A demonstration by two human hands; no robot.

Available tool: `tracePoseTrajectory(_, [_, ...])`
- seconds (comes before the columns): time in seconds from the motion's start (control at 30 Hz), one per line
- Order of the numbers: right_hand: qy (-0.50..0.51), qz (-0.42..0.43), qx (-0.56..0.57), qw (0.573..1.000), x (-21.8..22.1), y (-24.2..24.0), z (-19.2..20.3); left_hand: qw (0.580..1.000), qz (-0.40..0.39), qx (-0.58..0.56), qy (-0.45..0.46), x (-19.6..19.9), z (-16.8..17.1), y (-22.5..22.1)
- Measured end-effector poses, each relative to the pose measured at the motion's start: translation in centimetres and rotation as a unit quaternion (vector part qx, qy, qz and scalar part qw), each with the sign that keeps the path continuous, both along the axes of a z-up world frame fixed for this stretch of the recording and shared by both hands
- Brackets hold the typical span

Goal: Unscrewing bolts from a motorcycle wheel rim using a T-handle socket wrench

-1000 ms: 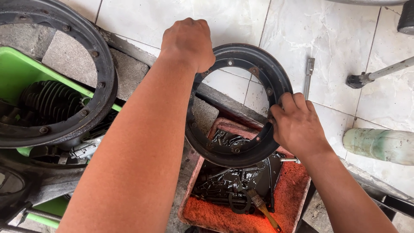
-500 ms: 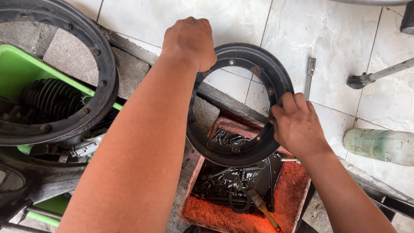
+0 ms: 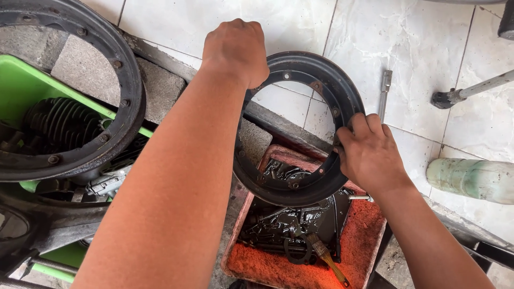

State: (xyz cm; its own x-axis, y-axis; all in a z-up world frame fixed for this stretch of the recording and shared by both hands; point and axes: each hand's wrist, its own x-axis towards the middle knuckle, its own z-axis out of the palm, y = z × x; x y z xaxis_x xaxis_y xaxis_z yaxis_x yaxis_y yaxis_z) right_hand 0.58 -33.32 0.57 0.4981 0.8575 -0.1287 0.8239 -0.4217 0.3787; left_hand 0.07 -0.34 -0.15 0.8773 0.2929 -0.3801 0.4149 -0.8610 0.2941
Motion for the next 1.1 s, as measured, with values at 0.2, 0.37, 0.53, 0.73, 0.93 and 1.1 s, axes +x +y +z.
tracePoseTrajectory(0.2, [-0.071, -0.002, -0.1, 0.992, -0.9, 1.3, 0.3, 1.0, 0.008, 0.0, 0.004, 0.0, 0.1, 0.0])
tracePoseTrajectory(0.37, [-0.103, 0.013, -0.094, 0.99, -1.1, 1.3, 0.1, 1.0, 0.005, -0.005, 0.009, -0.1, 0.3, 0.1])
tracePoseTrajectory(0.53, [0.023, -0.033, -0.029, 0.999, 0.2, 0.5, 1.7, 1.0, 0.008, -0.009, 0.02, -0.2, 1.1, 0.0])
tracePoseTrajectory(0.73, [0.196, -0.227, 0.157, 0.941, 1.7, -4.0, 6.8, 1.0, 0.004, -0.016, 0.019, -0.7, 1.4, 0.0])
tracePoseTrajectory(0.93, [0.226, -0.257, -0.279, 0.897, -3.0, -9.0, 1.4, 0.999, -0.016, 0.02, 0.03, -0.7, 1.1, -0.1])
tracePoseTrajectory(1.1, [0.22, -0.238, -0.153, 0.934, -3.3, -13.5, -4.7, 0.979, -0.105, 0.165, 0.05, -1.7, 1.4, -1.2])
